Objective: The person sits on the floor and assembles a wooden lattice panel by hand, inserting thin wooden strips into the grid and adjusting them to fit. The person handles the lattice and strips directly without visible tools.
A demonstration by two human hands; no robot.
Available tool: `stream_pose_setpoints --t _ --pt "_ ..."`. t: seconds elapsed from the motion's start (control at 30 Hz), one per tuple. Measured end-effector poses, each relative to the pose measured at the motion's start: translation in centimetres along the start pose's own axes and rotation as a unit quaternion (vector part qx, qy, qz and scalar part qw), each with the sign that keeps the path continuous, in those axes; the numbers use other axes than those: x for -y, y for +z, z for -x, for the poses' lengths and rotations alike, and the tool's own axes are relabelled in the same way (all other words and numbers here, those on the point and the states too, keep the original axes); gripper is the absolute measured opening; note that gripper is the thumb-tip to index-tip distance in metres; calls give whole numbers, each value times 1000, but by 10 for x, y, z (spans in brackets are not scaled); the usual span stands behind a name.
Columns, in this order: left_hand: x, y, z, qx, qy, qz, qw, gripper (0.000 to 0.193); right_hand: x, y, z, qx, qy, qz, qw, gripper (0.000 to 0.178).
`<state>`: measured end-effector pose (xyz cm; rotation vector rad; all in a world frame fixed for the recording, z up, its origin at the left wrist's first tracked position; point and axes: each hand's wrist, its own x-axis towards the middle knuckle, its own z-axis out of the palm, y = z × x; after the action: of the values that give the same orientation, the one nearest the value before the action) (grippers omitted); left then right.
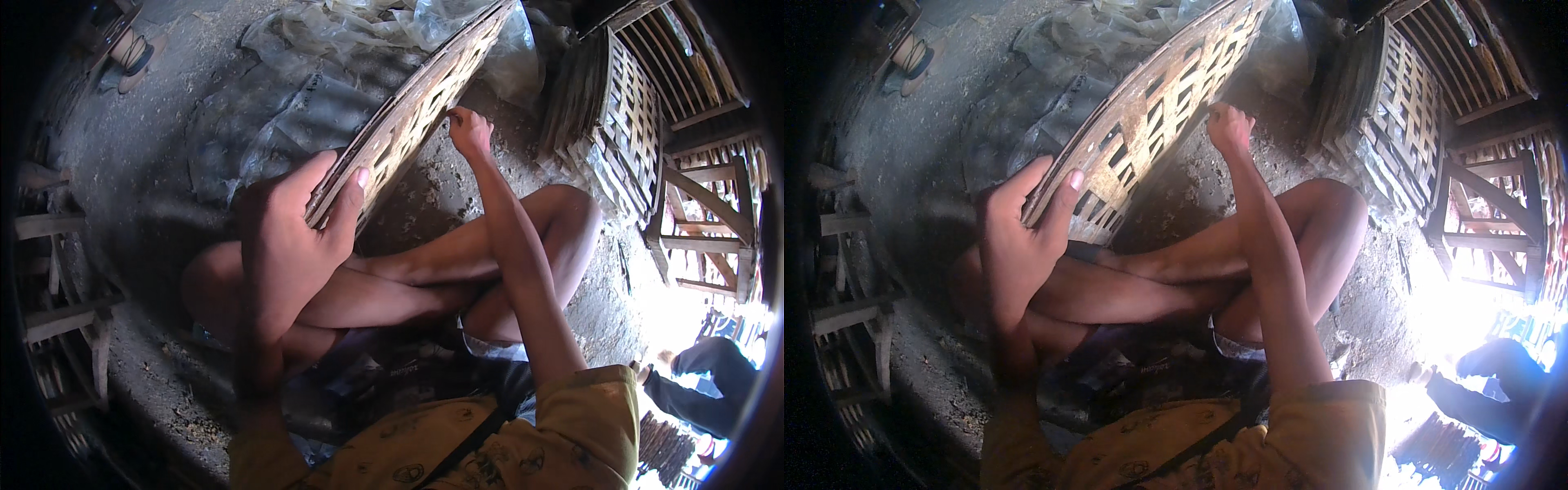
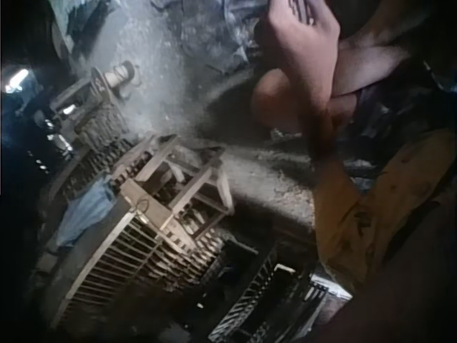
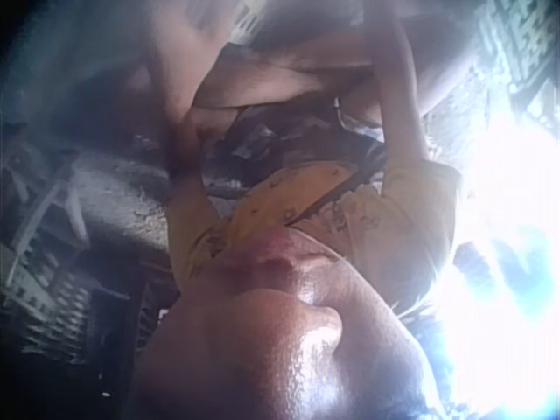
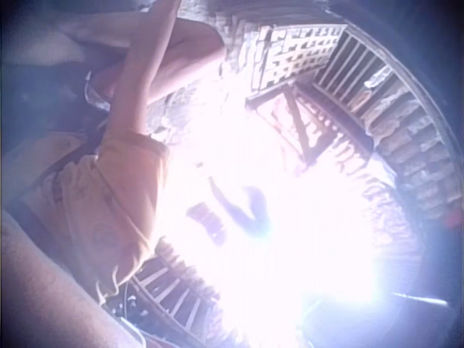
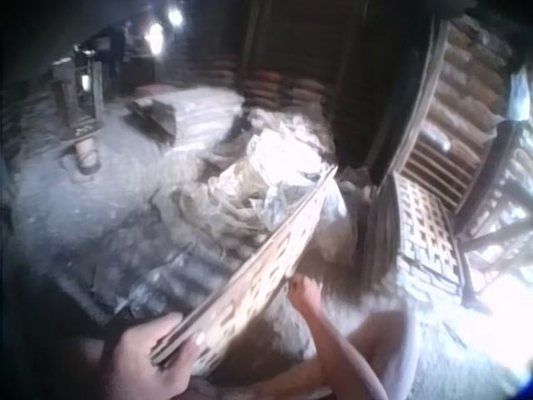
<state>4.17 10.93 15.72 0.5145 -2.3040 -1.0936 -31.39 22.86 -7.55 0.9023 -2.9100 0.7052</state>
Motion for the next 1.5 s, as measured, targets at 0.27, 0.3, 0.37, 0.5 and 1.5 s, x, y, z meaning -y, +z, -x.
stream_pose_setpoints --t 0.27,0.3,0.37,0.5,1.5 --pt "4 3 -4 -20 4 8 1000 25 -3 7 -3 -32 -39 12 999 27" --pt "5 3 -4 -19 1 1 1000 26 -2 8 -2 -29 -42 7 999 27" --pt "2 -1 -4 1 -16 2 1000 23 -1 9 1 -26 -48 8 998 28" --pt "-1 -5 -3 24 -37 -28 999 24 3 12 6 -24 -52 14 998 29" --pt "7 -3 -3 -14 -7 14 1000 20 -31 18 -11 79 67 -107 989 32"
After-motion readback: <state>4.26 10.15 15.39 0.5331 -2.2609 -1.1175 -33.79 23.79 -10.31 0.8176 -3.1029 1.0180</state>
